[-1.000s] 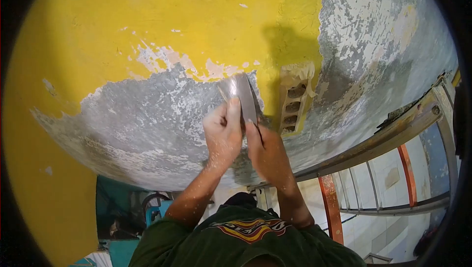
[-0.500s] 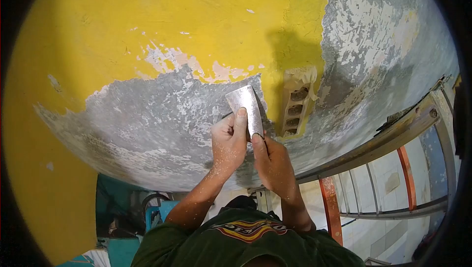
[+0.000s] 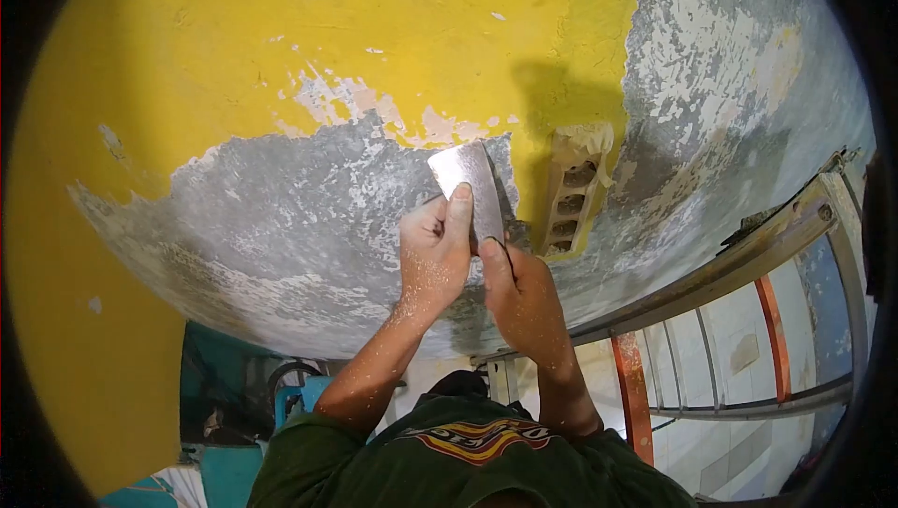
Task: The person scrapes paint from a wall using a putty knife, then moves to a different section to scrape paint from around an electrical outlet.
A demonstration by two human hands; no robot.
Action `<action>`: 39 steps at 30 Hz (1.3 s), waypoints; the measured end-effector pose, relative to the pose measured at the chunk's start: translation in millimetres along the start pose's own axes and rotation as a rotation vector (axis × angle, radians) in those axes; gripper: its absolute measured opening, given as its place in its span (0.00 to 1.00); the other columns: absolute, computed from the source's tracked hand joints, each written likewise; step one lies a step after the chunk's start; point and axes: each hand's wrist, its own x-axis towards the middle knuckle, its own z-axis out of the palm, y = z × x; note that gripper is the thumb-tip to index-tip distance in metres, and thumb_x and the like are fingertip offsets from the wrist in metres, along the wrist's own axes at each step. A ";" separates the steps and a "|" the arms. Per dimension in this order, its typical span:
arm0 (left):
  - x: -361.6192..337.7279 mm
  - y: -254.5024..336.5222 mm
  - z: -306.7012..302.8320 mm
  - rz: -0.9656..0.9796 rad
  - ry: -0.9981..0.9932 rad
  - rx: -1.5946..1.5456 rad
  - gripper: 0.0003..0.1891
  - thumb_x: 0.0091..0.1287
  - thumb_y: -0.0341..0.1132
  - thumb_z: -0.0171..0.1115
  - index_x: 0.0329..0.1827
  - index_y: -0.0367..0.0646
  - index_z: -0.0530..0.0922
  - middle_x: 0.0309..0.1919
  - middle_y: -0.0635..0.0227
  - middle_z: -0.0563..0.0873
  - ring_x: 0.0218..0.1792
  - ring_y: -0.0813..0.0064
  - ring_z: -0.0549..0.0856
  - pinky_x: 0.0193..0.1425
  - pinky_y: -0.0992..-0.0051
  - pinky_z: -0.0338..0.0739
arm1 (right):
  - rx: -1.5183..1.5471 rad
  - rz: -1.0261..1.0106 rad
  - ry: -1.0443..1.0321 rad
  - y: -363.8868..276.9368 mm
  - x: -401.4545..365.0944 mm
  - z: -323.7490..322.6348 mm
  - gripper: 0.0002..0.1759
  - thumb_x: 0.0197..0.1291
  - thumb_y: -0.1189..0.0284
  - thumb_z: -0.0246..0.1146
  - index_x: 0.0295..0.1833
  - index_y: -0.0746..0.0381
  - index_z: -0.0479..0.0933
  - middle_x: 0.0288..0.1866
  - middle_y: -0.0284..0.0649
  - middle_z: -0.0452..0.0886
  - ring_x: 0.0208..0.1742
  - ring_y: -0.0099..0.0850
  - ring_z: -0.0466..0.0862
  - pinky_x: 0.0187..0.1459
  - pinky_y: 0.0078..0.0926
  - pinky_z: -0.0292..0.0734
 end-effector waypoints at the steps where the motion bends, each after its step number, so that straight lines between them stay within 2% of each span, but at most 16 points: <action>1: -5.4 7.2 5.1 -0.066 0.007 -0.078 0.25 0.79 0.44 0.56 0.23 0.36 0.77 0.16 0.74 0.77 0.20 0.86 0.73 0.24 0.76 0.69 | 0.030 0.012 0.011 3.0 -4.0 1.2 0.18 0.77 0.65 0.51 0.49 0.70 0.78 0.34 0.62 0.80 0.32 0.57 0.77 0.40 0.38 0.75; 4: -1.8 -9.3 4.3 -0.071 0.010 -0.095 0.25 0.79 0.44 0.56 0.24 0.36 0.77 0.17 0.74 0.77 0.21 0.86 0.73 0.24 0.76 0.69 | -0.079 -0.008 0.018 7.3 2.7 1.7 0.20 0.78 0.64 0.50 0.49 0.71 0.79 0.33 0.62 0.80 0.29 0.51 0.78 0.38 0.37 0.75; 5: 4.1 -11.8 -0.7 -0.013 0.006 0.025 0.25 0.79 0.44 0.56 0.25 0.35 0.78 0.18 0.74 0.78 0.21 0.87 0.74 0.25 0.76 0.69 | -0.071 -0.022 0.015 5.5 3.9 1.5 0.20 0.78 0.64 0.50 0.49 0.71 0.79 0.33 0.62 0.80 0.30 0.52 0.78 0.39 0.37 0.75; 8: -0.6 11.8 3.6 -0.010 0.004 -0.055 0.25 0.80 0.44 0.55 0.26 0.34 0.79 0.19 0.74 0.79 0.22 0.87 0.74 0.25 0.76 0.69 | -0.037 -0.011 0.005 1.0 0.9 0.7 0.21 0.78 0.63 0.49 0.49 0.71 0.79 0.35 0.63 0.81 0.32 0.54 0.81 0.39 0.38 0.75; 10: -7.0 -6.3 4.1 -0.026 -0.008 -0.018 0.25 0.80 0.44 0.55 0.26 0.34 0.80 0.19 0.73 0.80 0.22 0.86 0.74 0.25 0.76 0.69 | -0.005 0.046 -0.006 3.2 -6.4 -1.4 0.21 0.78 0.63 0.49 0.49 0.71 0.79 0.36 0.63 0.81 0.34 0.56 0.81 0.40 0.39 0.75; 15: 4.7 0.8 1.8 0.041 0.024 0.027 0.26 0.80 0.45 0.54 0.26 0.34 0.80 0.19 0.73 0.80 0.21 0.86 0.75 0.26 0.76 0.69 | -0.102 -0.039 0.025 2.6 1.0 4.0 0.20 0.77 0.65 0.49 0.49 0.71 0.79 0.38 0.63 0.82 0.41 0.61 0.82 0.43 0.42 0.76; 18: -3.8 -0.7 4.0 -0.069 -0.014 -0.087 0.26 0.80 0.45 0.54 0.25 0.34 0.80 0.18 0.73 0.79 0.22 0.85 0.74 0.26 0.75 0.69 | -0.057 -0.004 0.000 0.7 -4.1 -2.8 0.19 0.77 0.66 0.49 0.47 0.70 0.78 0.39 0.64 0.81 0.45 0.63 0.81 0.43 0.43 0.77; 19: -7.1 -14.7 1.1 -0.078 -0.037 0.007 0.25 0.80 0.44 0.54 0.27 0.34 0.81 0.19 0.72 0.81 0.22 0.85 0.76 0.27 0.76 0.72 | -0.031 0.027 -0.012 1.8 -8.5 -3.7 0.18 0.77 0.66 0.49 0.47 0.70 0.78 0.39 0.64 0.81 0.46 0.64 0.80 0.42 0.44 0.77; 22: -3.5 -6.2 4.1 0.006 0.048 0.068 0.25 0.80 0.44 0.53 0.27 0.34 0.82 0.19 0.71 0.82 0.22 0.85 0.77 0.27 0.76 0.72 | -0.148 -0.118 0.029 6.8 1.3 2.5 0.18 0.77 0.66 0.49 0.46 0.70 0.78 0.39 0.64 0.80 0.45 0.62 0.81 0.41 0.41 0.77; 23: -0.5 10.2 6.8 -0.038 0.063 -0.089 0.25 0.80 0.44 0.53 0.28 0.35 0.82 0.20 0.72 0.82 0.22 0.85 0.77 0.27 0.76 0.72 | -0.137 -0.095 0.022 1.0 3.6 4.3 0.18 0.77 0.66 0.49 0.46 0.70 0.78 0.39 0.63 0.81 0.45 0.62 0.81 0.41 0.41 0.77; 26: -1.2 25.6 -2.0 -0.050 0.028 -0.043 0.25 0.80 0.45 0.53 0.27 0.35 0.81 0.19 0.74 0.80 0.23 0.85 0.76 0.28 0.76 0.71 | -0.090 -0.040 0.008 -14.4 4.5 8.1 0.17 0.77 0.67 0.49 0.47 0.69 0.78 0.40 0.63 0.81 0.45 0.62 0.81 0.41 0.41 0.77; 29: -5.9 -16.9 -3.0 -0.057 0.004 -0.034 0.25 0.80 0.45 0.54 0.27 0.36 0.80 0.19 0.75 0.79 0.22 0.86 0.75 0.26 0.77 0.69 | -0.097 -0.060 0.005 -8.8 -3.5 2.8 0.17 0.77 0.67 0.49 0.47 0.69 0.79 0.41 0.63 0.81 0.43 0.63 0.80 0.40 0.41 0.77; 31: -1.9 -9.2 1.4 -0.044 0.075 -0.026 0.25 0.80 0.45 0.54 0.26 0.36 0.80 0.19 0.75 0.79 0.22 0.86 0.75 0.25 0.77 0.69 | -0.154 -0.151 0.028 -1.3 3.6 5.7 0.17 0.77 0.66 0.50 0.46 0.69 0.79 0.40 0.63 0.81 0.41 0.63 0.80 0.39 0.41 0.77; 34: 4.1 18.5 -8.7 -0.044 0.010 -0.041 0.24 0.80 0.45 0.54 0.27 0.36 0.80 0.19 0.74 0.80 0.22 0.86 0.76 0.26 0.77 0.70 | -0.095 -0.138 0.038 2.1 12.1 16.6 0.18 0.77 0.66 0.50 0.45 0.69 0.79 0.39 0.64 0.81 0.37 0.63 0.78 0.39 0.40 0.76; 38: -6.3 -12.4 -5.8 -0.038 -0.011 -0.040 0.24 0.80 0.44 0.53 0.29 0.35 0.82 0.20 0.72 0.82 0.22 0.85 0.77 0.26 0.76 0.71 | -0.065 -0.040 0.035 -3.8 -5.3 10.7 0.19 0.77 0.65 0.50 0.46 0.70 0.79 0.33 0.61 0.81 0.32 0.56 0.79 0.39 0.39 0.74; 39: -8.2 -1.8 -1.5 -0.054 0.004 -0.085 0.25 0.80 0.44 0.54 0.26 0.35 0.79 0.18 0.73 0.80 0.21 0.85 0.75 0.25 0.75 0.70 | -0.098 -0.019 0.022 2.6 -0.2 9.8 0.20 0.78 0.64 0.50 0.47 0.71 0.79 0.31 0.60 0.81 0.31 0.53 0.80 0.38 0.39 0.74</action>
